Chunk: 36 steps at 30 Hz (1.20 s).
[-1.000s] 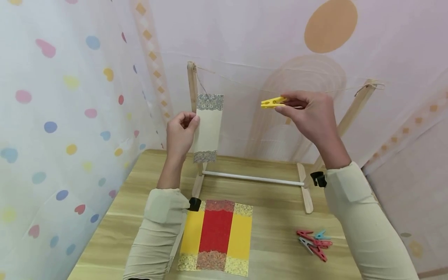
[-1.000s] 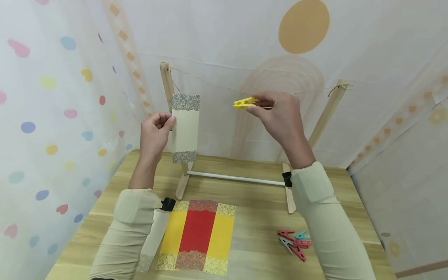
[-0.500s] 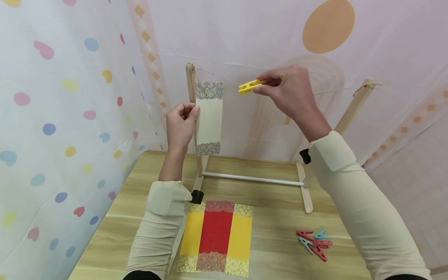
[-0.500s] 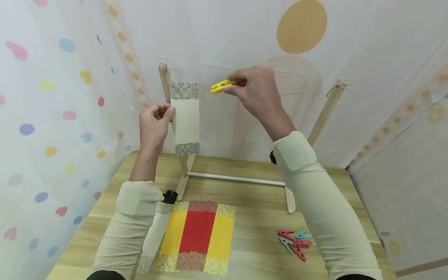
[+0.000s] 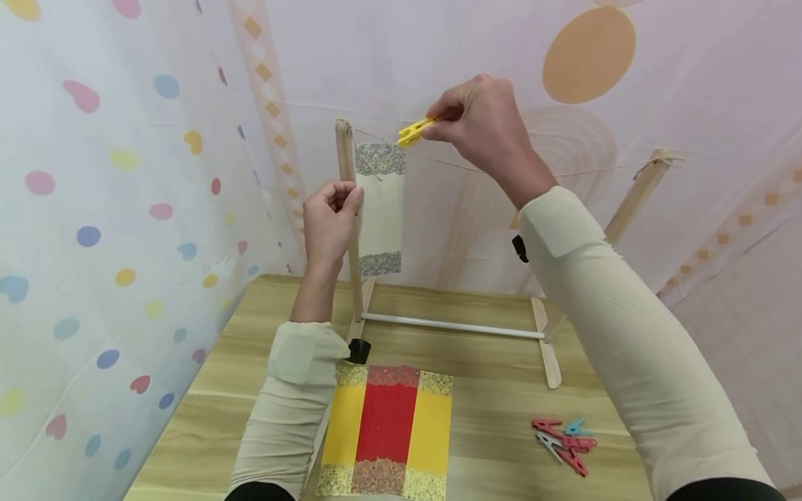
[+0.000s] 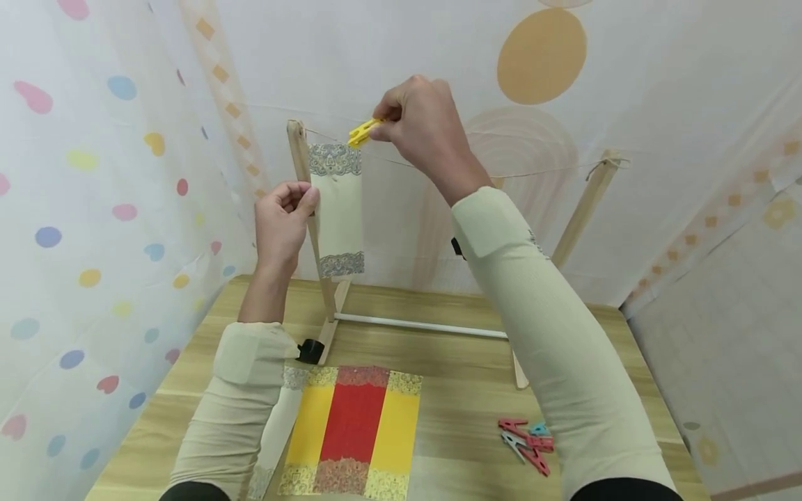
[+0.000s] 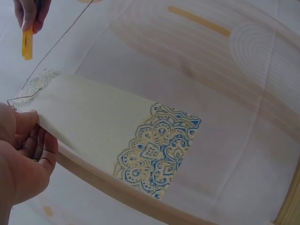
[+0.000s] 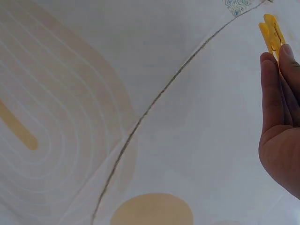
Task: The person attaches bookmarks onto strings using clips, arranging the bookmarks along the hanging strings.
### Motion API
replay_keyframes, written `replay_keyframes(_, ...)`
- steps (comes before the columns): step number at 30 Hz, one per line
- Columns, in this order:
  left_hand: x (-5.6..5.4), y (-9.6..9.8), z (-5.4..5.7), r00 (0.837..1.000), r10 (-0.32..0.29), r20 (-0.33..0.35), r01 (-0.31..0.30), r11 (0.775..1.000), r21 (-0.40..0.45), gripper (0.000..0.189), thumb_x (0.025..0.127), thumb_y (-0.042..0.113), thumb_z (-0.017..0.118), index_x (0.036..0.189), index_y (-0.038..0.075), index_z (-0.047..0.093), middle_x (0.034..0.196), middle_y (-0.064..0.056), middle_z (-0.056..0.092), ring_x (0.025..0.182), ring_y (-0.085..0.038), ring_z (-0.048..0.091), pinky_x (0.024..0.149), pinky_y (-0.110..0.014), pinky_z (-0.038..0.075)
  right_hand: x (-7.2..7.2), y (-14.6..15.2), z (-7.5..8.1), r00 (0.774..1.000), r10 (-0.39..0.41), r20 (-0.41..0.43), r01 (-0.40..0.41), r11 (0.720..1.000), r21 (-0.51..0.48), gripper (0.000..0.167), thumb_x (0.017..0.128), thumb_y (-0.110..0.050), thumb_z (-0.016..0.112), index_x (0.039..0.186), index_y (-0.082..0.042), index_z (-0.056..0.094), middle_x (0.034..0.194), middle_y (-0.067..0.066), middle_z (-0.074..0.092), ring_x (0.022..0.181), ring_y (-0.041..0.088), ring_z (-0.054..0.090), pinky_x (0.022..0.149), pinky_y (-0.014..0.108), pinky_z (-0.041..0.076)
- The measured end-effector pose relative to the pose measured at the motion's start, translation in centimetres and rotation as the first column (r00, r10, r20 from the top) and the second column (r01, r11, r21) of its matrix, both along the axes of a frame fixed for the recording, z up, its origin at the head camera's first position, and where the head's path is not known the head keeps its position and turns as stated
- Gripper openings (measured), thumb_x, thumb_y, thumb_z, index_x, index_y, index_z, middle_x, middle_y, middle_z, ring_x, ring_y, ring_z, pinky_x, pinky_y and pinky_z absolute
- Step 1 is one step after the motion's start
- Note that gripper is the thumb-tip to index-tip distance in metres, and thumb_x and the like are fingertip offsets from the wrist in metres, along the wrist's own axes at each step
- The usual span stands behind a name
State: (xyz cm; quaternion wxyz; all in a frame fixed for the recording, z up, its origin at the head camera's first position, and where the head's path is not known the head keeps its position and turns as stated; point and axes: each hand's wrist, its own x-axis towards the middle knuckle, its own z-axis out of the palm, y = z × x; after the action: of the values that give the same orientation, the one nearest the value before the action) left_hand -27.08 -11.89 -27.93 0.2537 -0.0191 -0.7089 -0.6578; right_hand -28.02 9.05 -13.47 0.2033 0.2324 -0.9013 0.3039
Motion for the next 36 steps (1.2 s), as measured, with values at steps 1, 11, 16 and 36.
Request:
replay_keyframes(1,0.0,0.1,0.0,1.000,-0.002,-0.003,0.002,1.000,0.002,0.021,0.099,0.009,0.066,0.109,-0.009,0.067,0.089,-0.001,0.059,0.078,-0.011,0.052,0.070,-0.020,0.044,-0.2,-0.2,0.1,1.000,0.000,0.012,0.000,1.000,0.004,0.018,0.088,-0.014,0.082,0.103,-0.004,0.080,0.102,0.011,0.077,0.086,0.015,0.068,0.073,0.019,0.050)
replay_keyframes(11,-0.3,0.6,0.3,1.000,-0.004,-0.021,0.005,0.999,0.054,0.011,0.099,0.006,0.066,0.103,-0.005,0.069,0.087,-0.001,0.060,0.076,-0.011,0.052,0.068,-0.020,0.043,-1.3,-1.8,0.5,0.997,-0.044,0.059,0.040,0.997,0.066,0.022,0.089,-0.016,0.080,0.109,-0.006,0.079,0.108,0.008,0.076,0.093,0.014,0.069,0.080,0.021,0.054)
replay_keyframes(16,-0.3,0.7,0.2,1.000,0.011,-0.027,-0.009,0.998,0.065,0.009,0.099,0.007,0.066,0.097,0.000,0.069,0.086,-0.002,0.059,0.076,-0.012,0.050,0.067,-0.021,0.041,-1.7,-2.2,0.6,0.997,-0.046,0.059,0.042,0.997,0.069,0.022,0.090,-0.016,0.079,0.109,-0.007,0.079,0.108,0.006,0.076,0.093,0.012,0.069,0.080,0.020,0.054)
replay_keyframes(36,-0.6,1.6,0.4,0.998,0.024,-0.059,-0.023,1.000,0.020,0.007,0.098,0.005,0.066,0.096,0.000,0.069,0.084,-0.002,0.057,0.075,-0.012,0.047,0.067,-0.022,0.039,-1.9,-2.9,0.8,0.992,-0.024,0.120,0.007,0.991,0.137,0.025,0.094,-0.018,0.074,0.116,-0.007,0.077,0.113,0.005,0.075,0.094,0.010,0.068,0.081,0.019,0.054)
